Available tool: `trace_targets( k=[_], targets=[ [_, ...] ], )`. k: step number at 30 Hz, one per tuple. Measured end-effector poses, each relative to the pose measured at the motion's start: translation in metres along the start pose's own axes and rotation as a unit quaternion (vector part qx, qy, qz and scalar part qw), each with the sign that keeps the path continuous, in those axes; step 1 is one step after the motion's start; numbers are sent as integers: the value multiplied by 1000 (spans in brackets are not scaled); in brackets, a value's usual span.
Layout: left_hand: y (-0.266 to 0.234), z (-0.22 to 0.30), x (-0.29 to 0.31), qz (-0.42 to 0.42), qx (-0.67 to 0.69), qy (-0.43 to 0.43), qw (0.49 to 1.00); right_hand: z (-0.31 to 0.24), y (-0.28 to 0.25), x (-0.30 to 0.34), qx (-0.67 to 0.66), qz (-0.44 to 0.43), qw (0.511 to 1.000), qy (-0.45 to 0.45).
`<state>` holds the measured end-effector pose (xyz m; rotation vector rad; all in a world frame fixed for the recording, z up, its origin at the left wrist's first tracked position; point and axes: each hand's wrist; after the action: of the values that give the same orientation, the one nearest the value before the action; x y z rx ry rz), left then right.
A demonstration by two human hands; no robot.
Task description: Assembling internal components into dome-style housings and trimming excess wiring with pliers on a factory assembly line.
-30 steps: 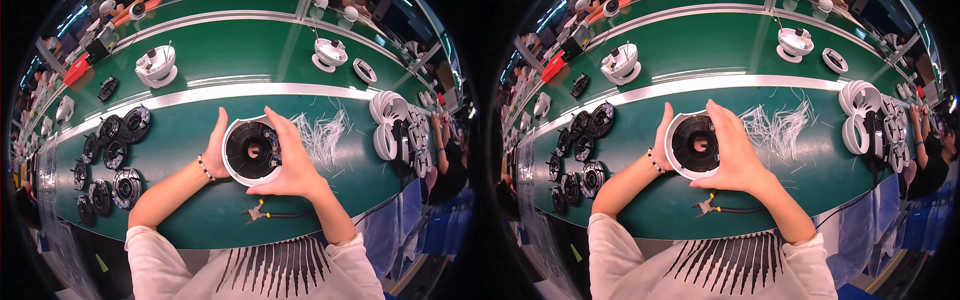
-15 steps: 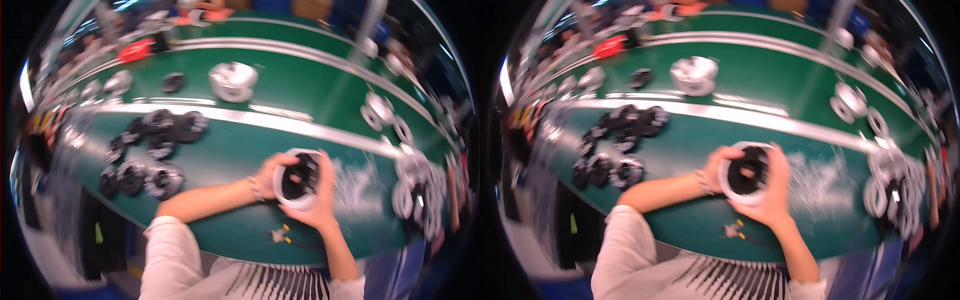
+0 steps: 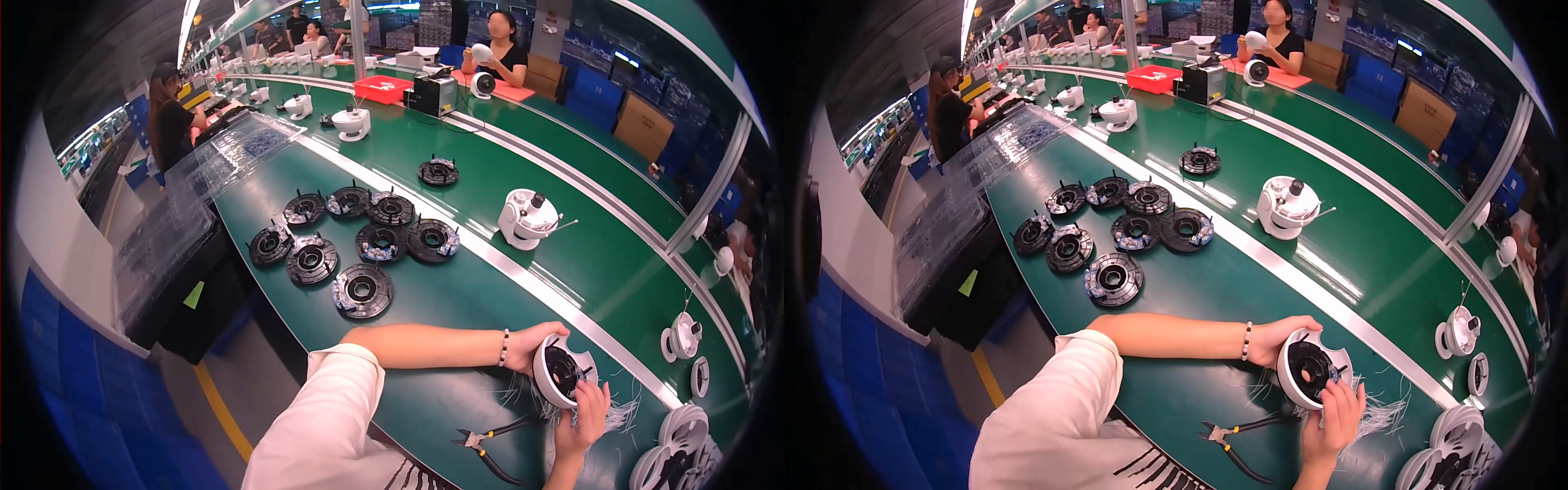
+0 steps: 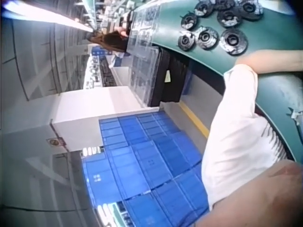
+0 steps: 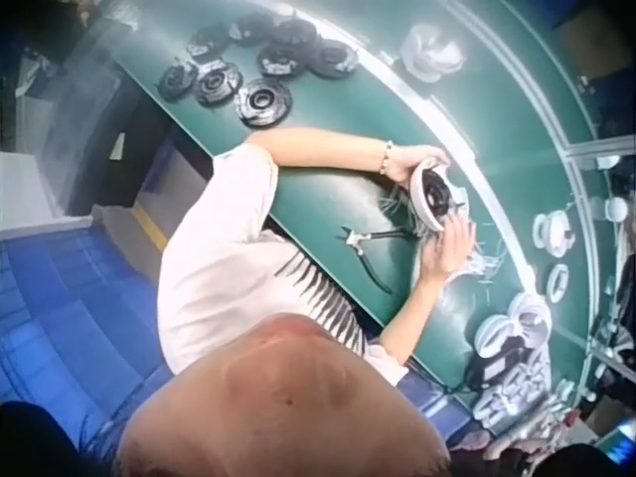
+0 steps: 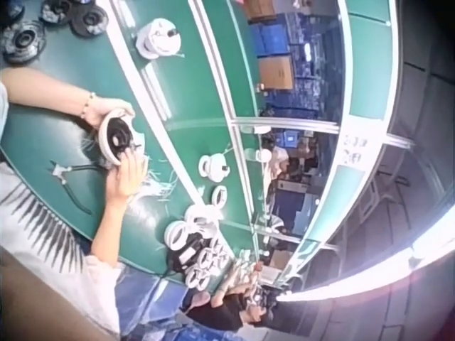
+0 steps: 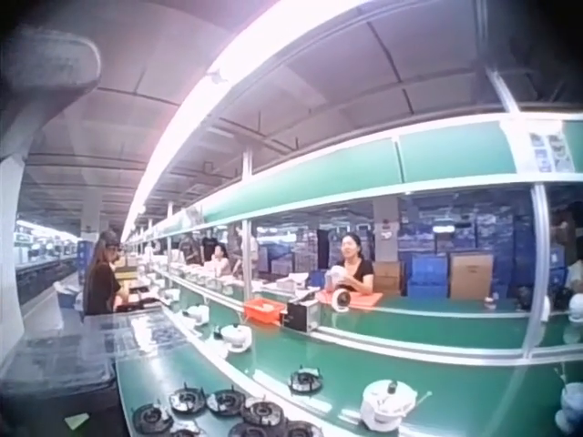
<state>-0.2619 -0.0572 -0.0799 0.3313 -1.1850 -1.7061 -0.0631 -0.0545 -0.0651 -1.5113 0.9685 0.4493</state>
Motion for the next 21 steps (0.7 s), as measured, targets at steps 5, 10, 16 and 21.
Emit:
trace_targets(
  k=[5,10,16,21],
  targets=[
    [8,6,-7,-14,-6,-3,1000,2,-4,-2,28,11,999,16],
    [7,5,-11,1,-17,-30,999,3,-7,-4,7,32,999,33],
    [8,12,-4,93,-289,-90,949,4,-12,2,-25,4,1000,-8],
    [-10,11,-18,43,-250,-50,966,-1,-10,3,-55,21,998,13]
  ],
)
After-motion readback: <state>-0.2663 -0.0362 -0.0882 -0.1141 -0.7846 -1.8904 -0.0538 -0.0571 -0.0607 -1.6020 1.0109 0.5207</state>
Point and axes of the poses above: each hand's wrist, its own x-axis away from the middle knuckle, its own y-axis out of the palm, z = x × y, and after that the axes turned 1 degree about -z, right-handed
